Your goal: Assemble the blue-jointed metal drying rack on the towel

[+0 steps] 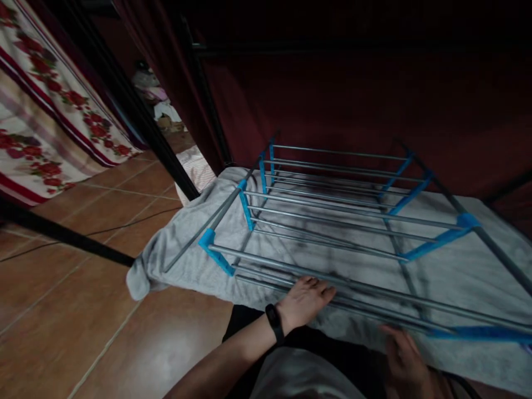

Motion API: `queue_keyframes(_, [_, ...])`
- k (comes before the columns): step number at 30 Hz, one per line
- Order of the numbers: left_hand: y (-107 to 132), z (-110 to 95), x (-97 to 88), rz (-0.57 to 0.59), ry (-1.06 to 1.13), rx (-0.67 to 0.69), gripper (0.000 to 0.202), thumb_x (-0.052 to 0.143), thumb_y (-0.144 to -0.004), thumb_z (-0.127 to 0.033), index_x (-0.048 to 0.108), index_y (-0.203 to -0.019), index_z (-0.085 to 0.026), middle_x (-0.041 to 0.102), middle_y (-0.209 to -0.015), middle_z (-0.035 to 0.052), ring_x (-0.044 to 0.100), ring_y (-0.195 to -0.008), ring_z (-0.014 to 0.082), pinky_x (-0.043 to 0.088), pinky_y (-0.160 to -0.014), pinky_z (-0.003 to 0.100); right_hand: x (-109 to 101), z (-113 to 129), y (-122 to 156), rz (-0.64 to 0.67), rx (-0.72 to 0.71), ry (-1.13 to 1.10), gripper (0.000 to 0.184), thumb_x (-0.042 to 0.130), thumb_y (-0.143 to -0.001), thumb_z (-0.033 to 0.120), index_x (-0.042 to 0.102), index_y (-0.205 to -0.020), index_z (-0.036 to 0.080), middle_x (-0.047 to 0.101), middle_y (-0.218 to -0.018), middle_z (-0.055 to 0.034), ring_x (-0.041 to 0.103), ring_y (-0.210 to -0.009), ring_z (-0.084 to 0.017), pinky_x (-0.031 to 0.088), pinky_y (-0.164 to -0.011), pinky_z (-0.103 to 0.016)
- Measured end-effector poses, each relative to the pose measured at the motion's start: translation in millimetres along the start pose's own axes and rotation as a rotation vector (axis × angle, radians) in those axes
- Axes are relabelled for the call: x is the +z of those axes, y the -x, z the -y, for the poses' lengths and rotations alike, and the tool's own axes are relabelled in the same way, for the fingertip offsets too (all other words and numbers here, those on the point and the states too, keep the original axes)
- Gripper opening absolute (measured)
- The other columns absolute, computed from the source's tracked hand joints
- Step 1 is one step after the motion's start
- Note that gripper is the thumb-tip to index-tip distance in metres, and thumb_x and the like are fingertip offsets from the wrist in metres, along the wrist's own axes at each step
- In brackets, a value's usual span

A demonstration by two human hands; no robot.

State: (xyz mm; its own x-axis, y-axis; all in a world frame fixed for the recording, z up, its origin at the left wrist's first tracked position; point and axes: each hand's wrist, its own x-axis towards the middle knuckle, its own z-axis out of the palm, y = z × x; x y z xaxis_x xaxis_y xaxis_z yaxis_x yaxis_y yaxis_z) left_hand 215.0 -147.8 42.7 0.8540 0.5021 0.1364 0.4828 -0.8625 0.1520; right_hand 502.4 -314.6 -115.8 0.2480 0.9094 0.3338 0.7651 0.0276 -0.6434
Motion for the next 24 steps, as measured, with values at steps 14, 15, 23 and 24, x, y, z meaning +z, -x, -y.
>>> queue_keyframes(14, [-5.9, 23.6, 31.4, 0.034, 0.096, -0.019, 0.023, 0.049, -0.095, -0.015, 0.064, -0.112, -0.017, 0.072, -0.106, 0.0102, 0.068, -0.097, 0.0234, 0.050, -0.081, 0.035, 81.5, 93.8, -60.8, 0.197, -0.635, 0.485, 0.037, 0.036, -0.099, 0.013, 0.062, -0.124, 0.020, 0.067, -0.123, -0.0113, 0.062, -0.115, -0.026, 0.048, -0.100, -0.046])
queue_keyframes(15, [-5.6, 26.9, 33.2, 0.050, 0.102, -0.034, 0.024, 0.049, -0.094, -0.014, 0.064, -0.113, -0.017, 0.073, -0.105, 0.0097, 0.069, -0.097, 0.0235, 0.051, -0.082, 0.034, 81.8, 93.8, -63.4, 0.202, -0.644, 0.472, 0.037, 0.036, -0.099, 0.012, 0.062, -0.124, 0.021, 0.068, -0.121, -0.0107, 0.063, -0.112, -0.025, 0.049, -0.099, -0.044])
queue_keyframes(23, [-18.5, 49.4, 51.8, 0.000, 0.115, -0.097, 0.027, 0.051, -0.095, -0.015, 0.067, -0.115, -0.022, 0.072, -0.116, 0.0076, 0.066, -0.107, 0.0220, 0.049, -0.094, 0.032, 76.1, 102.7, -71.8, 0.227, -0.574, 0.377, 0.030, 0.041, -0.103, 0.023, 0.059, -0.126, 0.022, 0.069, -0.109, -0.0085, 0.067, -0.095, -0.021, 0.054, -0.088, -0.039])
queue_keyframes(24, [-20.3, 50.7, 55.5, 0.002, 0.118, -0.118, 0.028, 0.052, -0.094, -0.015, 0.067, -0.116, -0.023, 0.072, -0.116, 0.0070, 0.066, -0.106, 0.0217, 0.050, -0.092, 0.031, 75.4, 104.0, -72.3, 0.229, -0.569, 0.367, 0.029, 0.041, -0.103, 0.023, 0.059, -0.126, 0.022, 0.069, -0.109, -0.0085, 0.067, -0.095, -0.022, 0.054, -0.087, -0.039])
